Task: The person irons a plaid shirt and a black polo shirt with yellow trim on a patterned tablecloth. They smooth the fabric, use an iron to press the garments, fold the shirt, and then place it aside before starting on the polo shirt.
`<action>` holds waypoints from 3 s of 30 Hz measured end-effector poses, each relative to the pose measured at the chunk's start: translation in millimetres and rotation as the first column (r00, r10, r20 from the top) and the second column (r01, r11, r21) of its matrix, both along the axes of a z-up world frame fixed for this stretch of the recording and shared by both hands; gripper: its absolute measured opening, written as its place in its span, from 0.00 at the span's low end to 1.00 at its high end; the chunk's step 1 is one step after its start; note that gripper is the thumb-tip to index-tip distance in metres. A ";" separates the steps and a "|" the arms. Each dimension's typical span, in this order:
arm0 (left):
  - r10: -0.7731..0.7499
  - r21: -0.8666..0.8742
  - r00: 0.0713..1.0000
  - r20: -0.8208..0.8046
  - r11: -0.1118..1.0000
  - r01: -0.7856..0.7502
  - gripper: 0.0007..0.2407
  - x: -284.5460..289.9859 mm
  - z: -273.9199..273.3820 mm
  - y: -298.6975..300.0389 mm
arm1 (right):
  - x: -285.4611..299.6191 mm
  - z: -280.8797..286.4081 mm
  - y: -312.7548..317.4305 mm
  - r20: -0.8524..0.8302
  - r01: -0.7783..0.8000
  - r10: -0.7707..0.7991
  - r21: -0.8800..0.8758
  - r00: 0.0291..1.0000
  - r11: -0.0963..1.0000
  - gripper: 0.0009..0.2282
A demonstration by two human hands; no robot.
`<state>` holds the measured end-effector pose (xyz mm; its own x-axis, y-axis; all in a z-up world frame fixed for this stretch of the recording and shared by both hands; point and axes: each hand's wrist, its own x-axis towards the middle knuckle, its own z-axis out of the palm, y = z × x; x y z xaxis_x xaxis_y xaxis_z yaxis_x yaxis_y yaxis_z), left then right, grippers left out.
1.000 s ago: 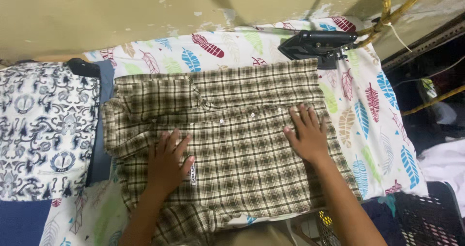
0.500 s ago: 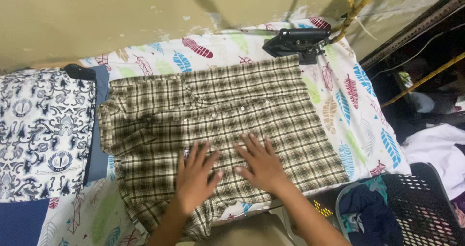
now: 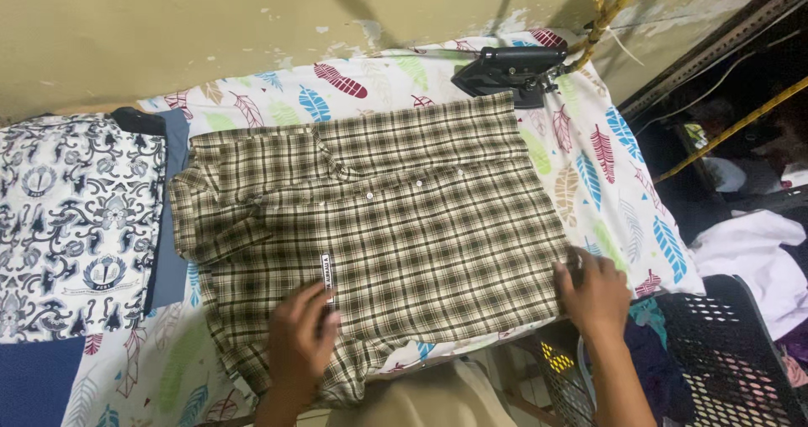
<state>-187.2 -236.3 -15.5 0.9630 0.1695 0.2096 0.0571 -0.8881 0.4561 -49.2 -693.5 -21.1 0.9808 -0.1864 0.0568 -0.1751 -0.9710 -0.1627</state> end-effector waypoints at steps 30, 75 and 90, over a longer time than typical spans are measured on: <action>0.148 -0.202 0.503 -0.851 0.792 -0.575 0.27 -164.7 -126.7 78.8 | -39.2 -49.6 -68.7 0.469 -0.343 0.146 0.369 0.871 0.864 0.05; 0.434 -0.801 0.839 0.328 -0.343 0.491 0.20 208.7 19.6 109.1 | 186.7 -17.6 49.5 0.281 -0.272 0.155 0.447 0.947 0.852 0.21; 0.003 0.364 0.873 -0.488 0.909 0.201 0.20 102.4 28.9 12.0 | 108.8 26.0 38.1 0.135 -0.675 0.661 0.155 0.738 0.722 0.32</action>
<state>-84.8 -224.3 13.5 0.9677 0.0696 -0.2424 0.0742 -0.9972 0.0102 59.6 -655.4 5.0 0.8501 0.5020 0.1595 0.5250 -0.7830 -0.3338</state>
